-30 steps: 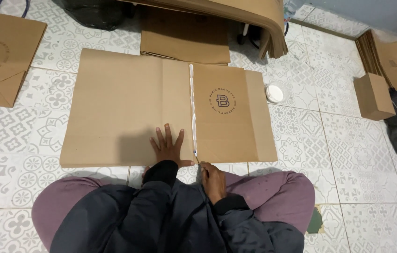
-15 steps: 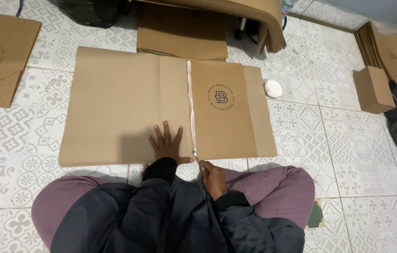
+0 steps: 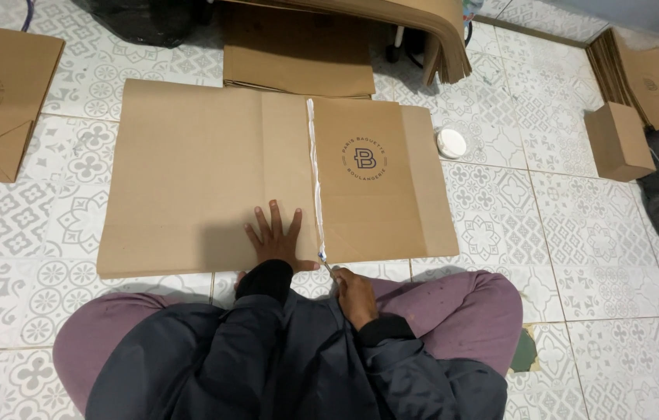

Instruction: The person sits on the floor and folds a flat brown paper sheet into a bag shape. They use a small brush to apply glue along the central fold, then press the edges together to seal the bag. The person repeats this process with another sheet.

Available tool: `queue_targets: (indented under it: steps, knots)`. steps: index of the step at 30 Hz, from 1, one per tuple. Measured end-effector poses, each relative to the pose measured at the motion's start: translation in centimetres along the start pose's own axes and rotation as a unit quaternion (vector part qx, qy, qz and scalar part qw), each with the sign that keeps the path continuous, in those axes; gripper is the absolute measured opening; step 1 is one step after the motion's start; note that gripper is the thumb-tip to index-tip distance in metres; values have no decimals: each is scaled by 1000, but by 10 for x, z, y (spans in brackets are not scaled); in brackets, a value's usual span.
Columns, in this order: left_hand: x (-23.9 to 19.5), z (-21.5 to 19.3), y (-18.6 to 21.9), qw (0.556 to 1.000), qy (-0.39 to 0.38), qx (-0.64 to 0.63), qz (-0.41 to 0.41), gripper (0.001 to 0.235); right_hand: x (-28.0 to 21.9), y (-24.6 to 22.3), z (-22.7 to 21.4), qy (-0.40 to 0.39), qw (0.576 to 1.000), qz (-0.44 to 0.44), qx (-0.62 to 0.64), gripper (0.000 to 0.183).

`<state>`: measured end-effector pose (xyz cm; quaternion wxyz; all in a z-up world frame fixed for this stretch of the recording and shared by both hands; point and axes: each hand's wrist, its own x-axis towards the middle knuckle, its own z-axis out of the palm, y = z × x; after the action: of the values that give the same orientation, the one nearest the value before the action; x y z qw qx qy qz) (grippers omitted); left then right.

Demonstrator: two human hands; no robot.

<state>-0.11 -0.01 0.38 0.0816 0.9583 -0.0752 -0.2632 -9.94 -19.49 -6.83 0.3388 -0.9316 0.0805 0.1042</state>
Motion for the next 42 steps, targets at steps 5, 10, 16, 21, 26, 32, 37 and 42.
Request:
queue_targets:
  steps: [5, 10, 16, 21, 26, 32, 37, 42]
  knots:
    - [-1, -1, 1, 1000, 4, -2, -4, 133, 7, 21, 9, -13, 1000, -6, 11, 20]
    - [-1, 0, 0, 1000, 6, 7, -3, 133, 3, 26, 2, -22, 998, -29, 45, 22]
    - [0, 0, 0, 1000, 4, 0, -3, 133, 0, -10, -43, 15, 999, -11, 37, 23]
    - [7, 6, -1, 1000, 11, 8, -2, 134, 11, -27, -64, 65, 997, -49, -4, 20]
    - [5, 7, -2, 1000, 16, 0, 0, 134, 19, -12, -59, 60, 992, -92, -59, 21]
    - [-2, 2, -1, 1000, 22, -1, 3, 131, 33, -2, -54, 45, 985, -130, -101, 19]
    - [1, 5, -1, 1000, 16, -6, 0, 133, 35, 22, -43, 39, 983, -135, -119, 18]
    - [5, 7, -2, 1000, 7, -3, -4, 133, 33, 17, -46, 31, 983, -132, -121, 18]
